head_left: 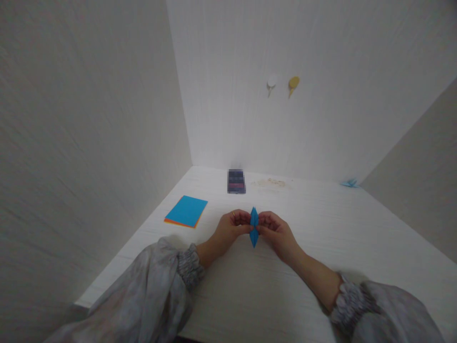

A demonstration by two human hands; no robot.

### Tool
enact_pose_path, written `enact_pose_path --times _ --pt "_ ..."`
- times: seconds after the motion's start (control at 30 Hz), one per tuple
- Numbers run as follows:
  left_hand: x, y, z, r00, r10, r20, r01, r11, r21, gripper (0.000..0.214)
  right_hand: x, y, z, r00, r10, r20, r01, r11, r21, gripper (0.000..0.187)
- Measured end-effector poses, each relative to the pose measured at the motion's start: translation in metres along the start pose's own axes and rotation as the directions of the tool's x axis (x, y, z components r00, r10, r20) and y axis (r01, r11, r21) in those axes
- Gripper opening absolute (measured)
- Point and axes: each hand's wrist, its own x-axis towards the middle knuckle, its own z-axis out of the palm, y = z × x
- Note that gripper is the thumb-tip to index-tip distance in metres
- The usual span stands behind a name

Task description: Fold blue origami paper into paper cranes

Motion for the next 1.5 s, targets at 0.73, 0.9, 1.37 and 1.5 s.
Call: enact_pose_path --times 0.73,0.9,1.37,1.5 --pt "-0.0014 0.0013 0.0004 0.999 -0.042 -0.002 0.042 0.999 0.010 0.018 -0.0001 0.0064 -0.0069 1.000 0.003 0.021 -0.002 0.999 -0.044 0.008" --pt "-0.0020 0.0018 -0.0011 0.999 -0.031 0.012 0.031 0.999 -0.009 0.013 -0.0012 0.0054 -0.0067 0.999 0.006 0.038 -0.006 1.000 -0.004 0.008" --pt "-0.0032 0.0021 -0.0022 0.999 -0.035 0.035 0.035 0.999 -0.005 0.015 0.0000 0.0021 -0.0078 0.991 -0.102 0.084 0.110 0.989 -0.097 0.006" --pt "-0.0031 0.0021 -0.0019 0.999 -0.033 0.034 0.033 0.999 0.001 0.017 -0.0011 0.0013 -0.0091 0.985 -0.130 0.112 0.142 0.984 -0.107 0.009"
